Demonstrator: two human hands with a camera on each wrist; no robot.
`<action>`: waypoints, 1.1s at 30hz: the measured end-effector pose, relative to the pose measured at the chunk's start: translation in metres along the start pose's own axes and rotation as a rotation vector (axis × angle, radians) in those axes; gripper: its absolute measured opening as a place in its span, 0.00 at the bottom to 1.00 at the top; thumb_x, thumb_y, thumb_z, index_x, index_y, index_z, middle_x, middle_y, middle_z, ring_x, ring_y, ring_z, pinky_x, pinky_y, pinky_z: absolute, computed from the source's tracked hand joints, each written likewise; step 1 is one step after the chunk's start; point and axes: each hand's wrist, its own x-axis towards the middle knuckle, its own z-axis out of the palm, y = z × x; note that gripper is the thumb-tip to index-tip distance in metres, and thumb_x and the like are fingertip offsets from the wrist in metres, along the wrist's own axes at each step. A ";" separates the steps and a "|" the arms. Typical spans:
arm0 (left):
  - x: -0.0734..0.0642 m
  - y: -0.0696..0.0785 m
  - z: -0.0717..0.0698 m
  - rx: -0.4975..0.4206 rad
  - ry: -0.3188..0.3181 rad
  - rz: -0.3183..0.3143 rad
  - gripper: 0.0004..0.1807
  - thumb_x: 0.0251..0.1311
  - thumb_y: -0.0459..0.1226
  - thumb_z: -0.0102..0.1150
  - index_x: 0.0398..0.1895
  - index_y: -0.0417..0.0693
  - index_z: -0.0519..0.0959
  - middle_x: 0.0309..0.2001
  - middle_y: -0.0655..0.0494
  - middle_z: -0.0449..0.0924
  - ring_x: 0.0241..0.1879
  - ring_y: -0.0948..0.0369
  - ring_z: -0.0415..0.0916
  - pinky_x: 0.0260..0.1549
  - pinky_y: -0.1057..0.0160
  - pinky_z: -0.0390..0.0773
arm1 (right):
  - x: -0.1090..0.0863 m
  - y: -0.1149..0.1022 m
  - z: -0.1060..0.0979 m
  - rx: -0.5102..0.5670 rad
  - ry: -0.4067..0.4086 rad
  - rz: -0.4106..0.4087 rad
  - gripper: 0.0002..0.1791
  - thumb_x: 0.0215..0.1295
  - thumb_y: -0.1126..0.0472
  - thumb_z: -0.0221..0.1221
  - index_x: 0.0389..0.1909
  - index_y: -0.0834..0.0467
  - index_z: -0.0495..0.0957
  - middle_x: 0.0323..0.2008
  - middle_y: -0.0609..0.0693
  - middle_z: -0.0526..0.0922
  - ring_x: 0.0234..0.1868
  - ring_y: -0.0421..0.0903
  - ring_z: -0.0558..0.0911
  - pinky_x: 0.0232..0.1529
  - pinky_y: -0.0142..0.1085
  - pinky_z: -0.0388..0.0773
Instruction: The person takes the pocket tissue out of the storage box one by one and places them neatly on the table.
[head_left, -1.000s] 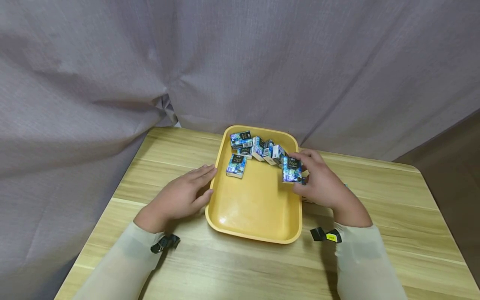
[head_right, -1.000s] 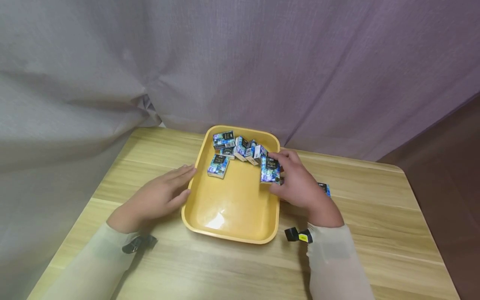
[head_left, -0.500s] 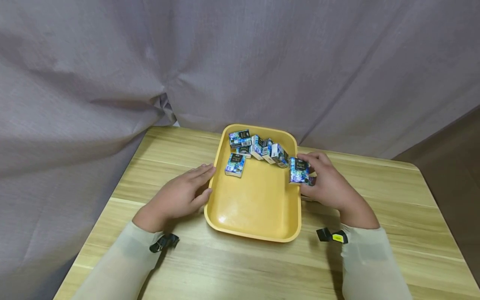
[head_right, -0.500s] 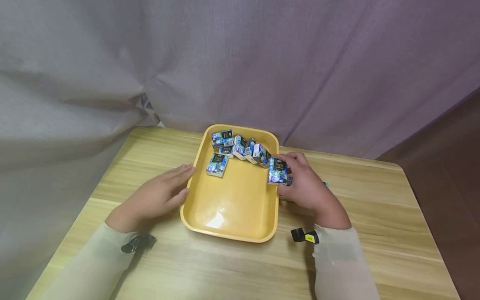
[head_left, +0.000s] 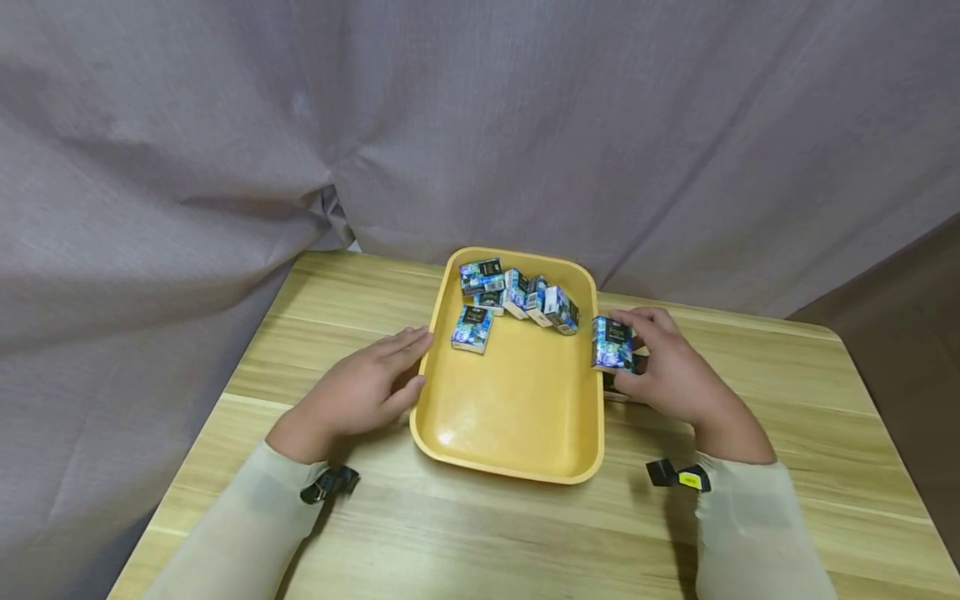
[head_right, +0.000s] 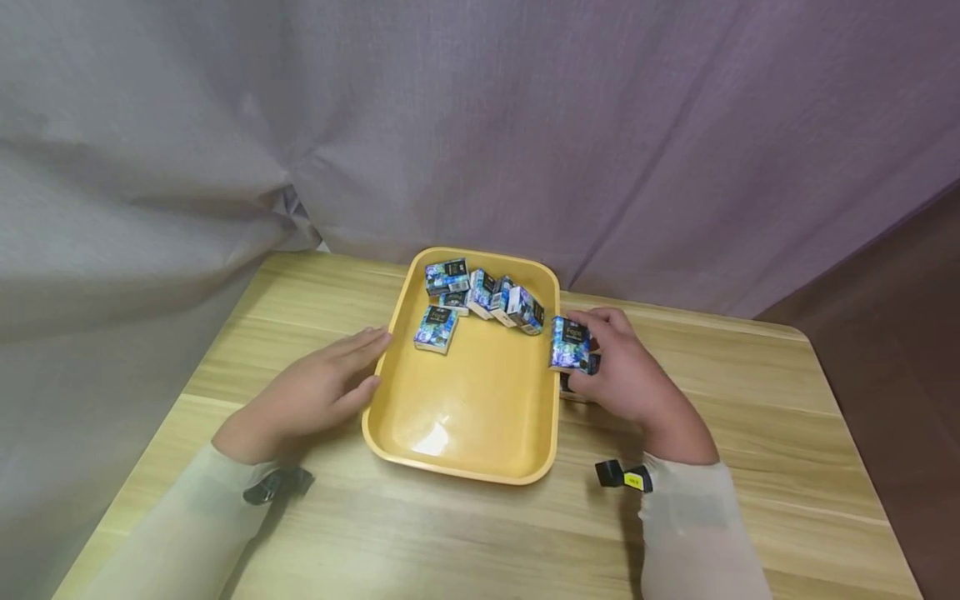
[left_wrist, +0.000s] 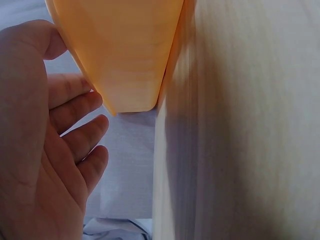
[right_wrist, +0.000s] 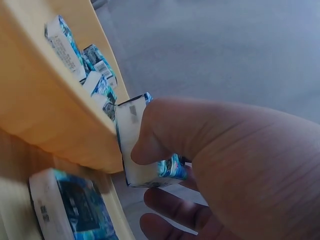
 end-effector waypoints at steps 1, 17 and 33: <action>0.000 0.000 0.000 0.000 0.001 0.002 0.37 0.87 0.54 0.51 0.90 0.49 0.64 0.88 0.52 0.64 0.88 0.50 0.63 0.87 0.46 0.66 | -0.001 0.001 0.000 -0.001 0.000 0.002 0.49 0.65 0.68 0.72 0.87 0.58 0.65 0.77 0.65 0.64 0.62 0.63 0.78 0.41 0.33 0.82; 0.001 -0.001 0.002 0.006 -0.001 0.001 0.37 0.87 0.55 0.51 0.90 0.51 0.64 0.89 0.53 0.64 0.87 0.51 0.64 0.87 0.47 0.66 | -0.015 0.021 -0.008 -0.061 0.005 0.059 0.50 0.64 0.66 0.73 0.87 0.59 0.65 0.79 0.64 0.63 0.53 0.59 0.82 0.40 0.33 0.82; 0.001 -0.004 0.004 0.003 0.006 -0.001 0.37 0.87 0.55 0.51 0.90 0.52 0.64 0.89 0.53 0.63 0.87 0.51 0.64 0.87 0.47 0.67 | -0.029 0.052 -0.015 -0.093 -0.002 0.107 0.51 0.62 0.68 0.74 0.86 0.63 0.64 0.78 0.70 0.62 0.52 0.60 0.83 0.38 0.31 0.83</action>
